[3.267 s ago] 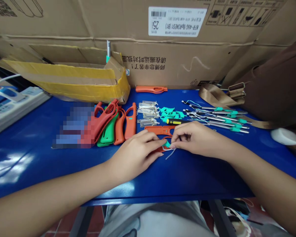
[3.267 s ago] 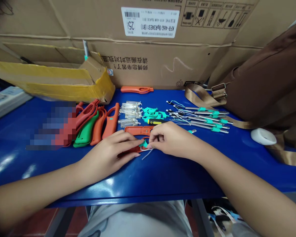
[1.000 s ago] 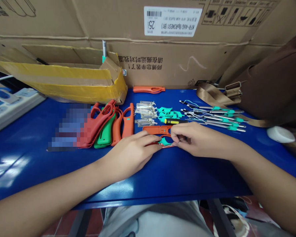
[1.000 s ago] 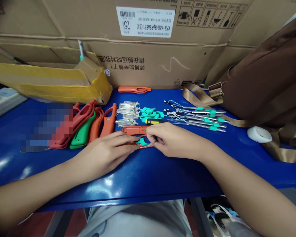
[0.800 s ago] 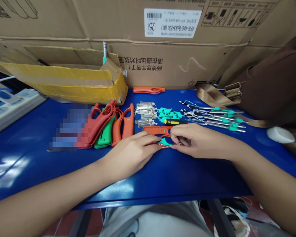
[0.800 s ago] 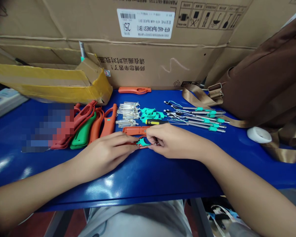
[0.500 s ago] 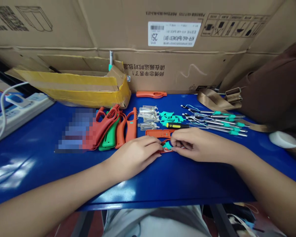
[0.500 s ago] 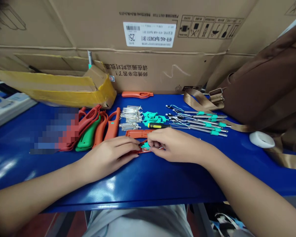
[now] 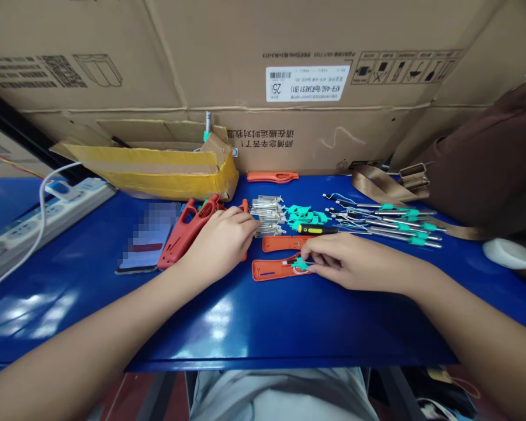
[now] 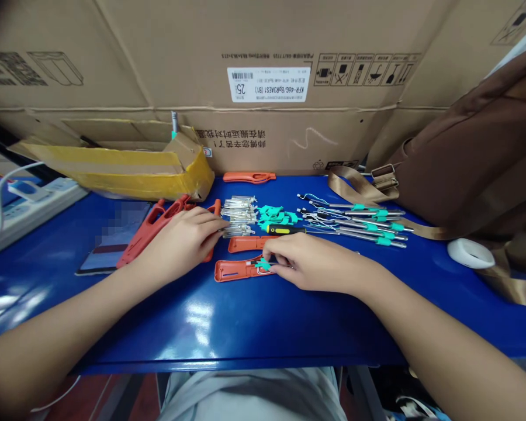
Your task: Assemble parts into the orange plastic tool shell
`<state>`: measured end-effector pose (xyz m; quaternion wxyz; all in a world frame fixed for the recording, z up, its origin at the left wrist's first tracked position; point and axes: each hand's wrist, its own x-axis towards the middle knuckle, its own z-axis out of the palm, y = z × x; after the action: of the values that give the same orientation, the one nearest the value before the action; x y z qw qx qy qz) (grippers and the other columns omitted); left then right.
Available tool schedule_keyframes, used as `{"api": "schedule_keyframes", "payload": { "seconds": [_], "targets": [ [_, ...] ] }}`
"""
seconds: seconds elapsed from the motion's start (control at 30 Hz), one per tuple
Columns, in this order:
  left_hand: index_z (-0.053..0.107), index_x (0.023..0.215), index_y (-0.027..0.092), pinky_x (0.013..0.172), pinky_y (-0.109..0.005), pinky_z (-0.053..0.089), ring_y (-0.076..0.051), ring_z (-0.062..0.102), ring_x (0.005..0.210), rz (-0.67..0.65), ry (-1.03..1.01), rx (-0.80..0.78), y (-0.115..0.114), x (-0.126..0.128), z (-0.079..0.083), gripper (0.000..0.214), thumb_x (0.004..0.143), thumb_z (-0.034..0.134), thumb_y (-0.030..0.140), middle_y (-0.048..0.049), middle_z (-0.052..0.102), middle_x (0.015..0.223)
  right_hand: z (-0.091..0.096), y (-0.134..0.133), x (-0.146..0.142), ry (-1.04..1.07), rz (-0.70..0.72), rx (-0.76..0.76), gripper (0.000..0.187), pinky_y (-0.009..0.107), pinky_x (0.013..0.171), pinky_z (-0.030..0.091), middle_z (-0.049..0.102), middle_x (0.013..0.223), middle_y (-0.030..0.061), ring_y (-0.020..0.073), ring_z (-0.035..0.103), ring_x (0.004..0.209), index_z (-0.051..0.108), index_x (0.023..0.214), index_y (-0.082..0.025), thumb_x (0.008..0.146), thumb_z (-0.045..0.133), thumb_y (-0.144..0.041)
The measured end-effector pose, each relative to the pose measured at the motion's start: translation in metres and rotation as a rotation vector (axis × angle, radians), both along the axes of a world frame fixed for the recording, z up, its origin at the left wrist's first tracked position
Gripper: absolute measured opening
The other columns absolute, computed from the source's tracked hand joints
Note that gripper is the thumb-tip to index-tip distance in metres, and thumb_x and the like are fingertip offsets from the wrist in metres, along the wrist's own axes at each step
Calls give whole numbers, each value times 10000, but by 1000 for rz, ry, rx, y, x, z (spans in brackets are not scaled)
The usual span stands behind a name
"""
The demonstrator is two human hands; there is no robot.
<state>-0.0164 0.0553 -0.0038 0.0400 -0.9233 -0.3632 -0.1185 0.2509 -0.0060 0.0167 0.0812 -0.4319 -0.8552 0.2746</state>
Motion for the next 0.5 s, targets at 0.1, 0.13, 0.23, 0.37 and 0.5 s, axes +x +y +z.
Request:
{"api": "schedule_keyframes", "payload": {
  "seconds": [0.1,0.13,0.23,0.37,0.5],
  "targets": [
    [745,1061,143,883,-412,518,-269,612,957,19,-37,-61,1,4,-4,199,926,599,132,-96,737,982,1,-2,0,-6,9,-1,65,230,561,318,585,726,-26,100,475,599,624,891,-199,921,566,-193],
    [748,1057,147,880,-412,518,-272,611,958,26,-43,-70,1,5,-5,193,916,617,136,-93,735,977,1,-2,0,-7,15,0,71,231,567,320,590,738,-20,101,478,606,622,876,-195,919,565,-188],
    [753,1049,141,870,-420,518,-276,609,941,38,-43,-61,1,6,-5,204,926,591,131,-101,721,959,3,-3,0,-13,27,3,87,233,582,329,607,791,-5,109,498,650,616,862,-194,927,558,-196],
    [735,1061,107,877,-430,519,-274,617,943,50,-155,-39,-4,5,2,249,955,511,129,-127,693,982,4,-3,0,-20,16,-28,75,233,558,314,590,777,-14,109,477,638,590,860,-202,930,563,-210],
    [703,1028,138,866,-362,527,-218,643,928,29,-468,-392,-20,8,15,191,948,555,228,-87,688,994,0,-2,-1,57,-33,6,131,228,577,337,575,733,-25,98,479,627,572,809,-194,935,576,-229]
  ]
}}
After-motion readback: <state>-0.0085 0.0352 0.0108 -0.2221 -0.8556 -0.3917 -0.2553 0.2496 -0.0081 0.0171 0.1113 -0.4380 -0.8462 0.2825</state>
